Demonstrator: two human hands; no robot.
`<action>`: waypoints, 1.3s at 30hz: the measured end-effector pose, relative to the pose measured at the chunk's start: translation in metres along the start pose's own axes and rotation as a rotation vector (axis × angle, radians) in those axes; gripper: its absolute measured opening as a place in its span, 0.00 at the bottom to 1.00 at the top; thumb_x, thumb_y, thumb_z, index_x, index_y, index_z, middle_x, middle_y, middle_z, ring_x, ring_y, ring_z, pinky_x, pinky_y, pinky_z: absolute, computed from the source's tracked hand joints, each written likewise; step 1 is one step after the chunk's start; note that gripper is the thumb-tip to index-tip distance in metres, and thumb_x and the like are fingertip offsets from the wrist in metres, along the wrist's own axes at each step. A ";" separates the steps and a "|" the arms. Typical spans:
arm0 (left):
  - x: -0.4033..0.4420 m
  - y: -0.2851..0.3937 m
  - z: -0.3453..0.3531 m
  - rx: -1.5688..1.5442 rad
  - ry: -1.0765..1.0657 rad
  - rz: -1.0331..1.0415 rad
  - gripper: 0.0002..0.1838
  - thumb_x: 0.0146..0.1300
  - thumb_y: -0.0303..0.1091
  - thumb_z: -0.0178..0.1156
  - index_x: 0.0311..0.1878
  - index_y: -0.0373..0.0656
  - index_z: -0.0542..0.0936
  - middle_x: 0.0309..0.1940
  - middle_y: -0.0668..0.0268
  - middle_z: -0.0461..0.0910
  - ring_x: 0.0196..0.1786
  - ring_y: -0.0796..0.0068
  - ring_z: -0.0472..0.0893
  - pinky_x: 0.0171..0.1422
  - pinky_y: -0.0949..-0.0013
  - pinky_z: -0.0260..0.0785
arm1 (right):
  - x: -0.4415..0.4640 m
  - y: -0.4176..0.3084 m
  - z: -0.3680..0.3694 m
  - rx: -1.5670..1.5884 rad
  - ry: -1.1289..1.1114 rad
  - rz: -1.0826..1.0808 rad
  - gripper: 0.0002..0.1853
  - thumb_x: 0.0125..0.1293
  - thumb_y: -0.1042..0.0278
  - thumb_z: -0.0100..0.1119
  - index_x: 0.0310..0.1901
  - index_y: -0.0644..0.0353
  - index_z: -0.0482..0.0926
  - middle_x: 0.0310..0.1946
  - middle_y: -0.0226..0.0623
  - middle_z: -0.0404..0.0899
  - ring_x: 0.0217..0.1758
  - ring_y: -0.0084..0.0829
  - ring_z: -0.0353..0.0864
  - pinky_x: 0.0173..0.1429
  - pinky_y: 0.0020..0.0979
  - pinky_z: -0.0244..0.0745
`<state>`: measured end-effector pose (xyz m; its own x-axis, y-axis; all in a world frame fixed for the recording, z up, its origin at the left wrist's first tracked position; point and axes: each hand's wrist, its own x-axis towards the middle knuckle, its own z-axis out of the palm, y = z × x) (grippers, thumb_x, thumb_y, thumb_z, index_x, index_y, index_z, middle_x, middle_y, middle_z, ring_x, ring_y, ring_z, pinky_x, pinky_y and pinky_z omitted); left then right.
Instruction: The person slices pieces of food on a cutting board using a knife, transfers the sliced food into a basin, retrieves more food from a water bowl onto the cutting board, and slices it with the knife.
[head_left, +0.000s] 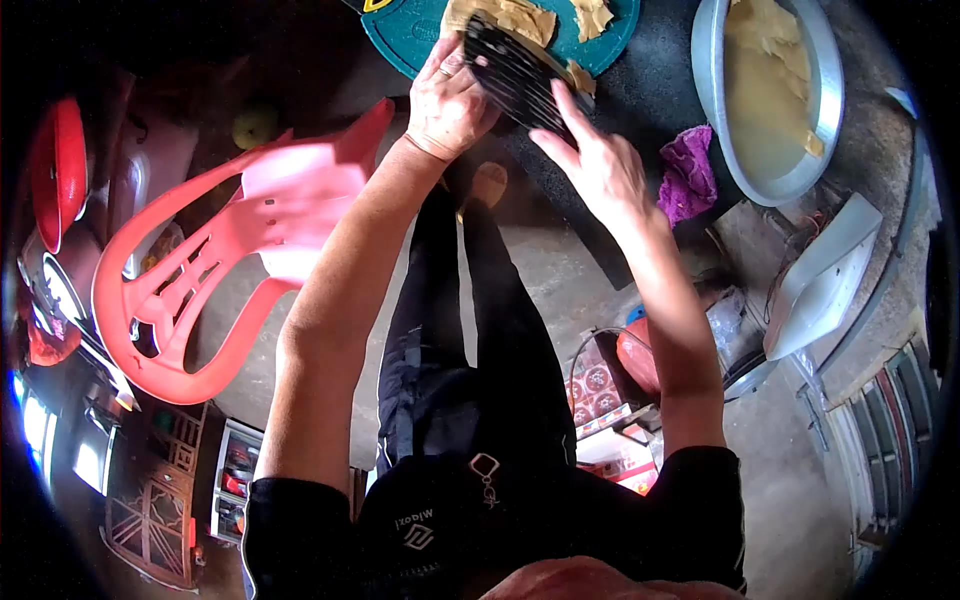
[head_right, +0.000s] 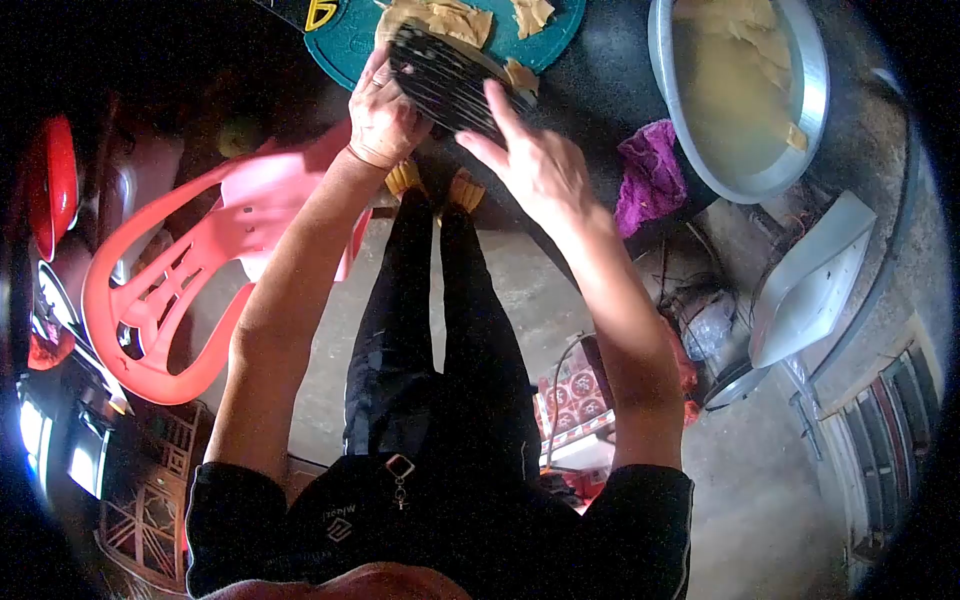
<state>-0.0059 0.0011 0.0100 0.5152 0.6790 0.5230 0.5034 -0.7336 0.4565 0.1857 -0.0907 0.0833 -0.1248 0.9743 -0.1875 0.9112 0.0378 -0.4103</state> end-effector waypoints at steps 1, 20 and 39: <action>0.000 -0.002 -0.001 -0.025 -0.022 -0.009 0.16 0.43 0.31 0.66 0.40 0.44 0.84 0.44 0.66 0.83 0.60 0.63 0.78 0.73 0.53 0.62 | -0.007 0.000 -0.003 0.004 -0.055 0.072 0.38 0.69 0.38 0.53 0.70 0.57 0.63 0.07 0.37 0.70 0.09 0.31 0.73 0.13 0.34 0.69; 0.000 0.003 0.003 0.018 0.031 -0.027 0.12 0.44 0.31 0.69 0.36 0.45 0.85 0.39 0.67 0.85 0.52 0.65 0.82 0.68 0.55 0.66 | 0.041 -0.005 -0.004 0.103 -0.091 0.040 0.37 0.68 0.35 0.50 0.69 0.54 0.66 0.18 0.51 0.79 0.22 0.46 0.83 0.28 0.42 0.82; -0.001 -0.002 0.000 -0.106 0.083 -0.019 0.18 0.49 0.28 0.66 0.47 0.45 0.83 0.51 0.65 0.81 0.60 0.65 0.77 0.69 0.57 0.65 | 0.024 -0.008 -0.027 0.186 -0.118 0.099 0.40 0.70 0.31 0.41 0.69 0.59 0.66 0.07 0.31 0.68 0.10 0.24 0.71 0.13 0.28 0.67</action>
<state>-0.0074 0.0026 0.0085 0.4450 0.6916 0.5689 0.4342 -0.7223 0.5384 0.1860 -0.0613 0.1056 -0.0935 0.9380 -0.3339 0.8344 -0.1092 -0.5403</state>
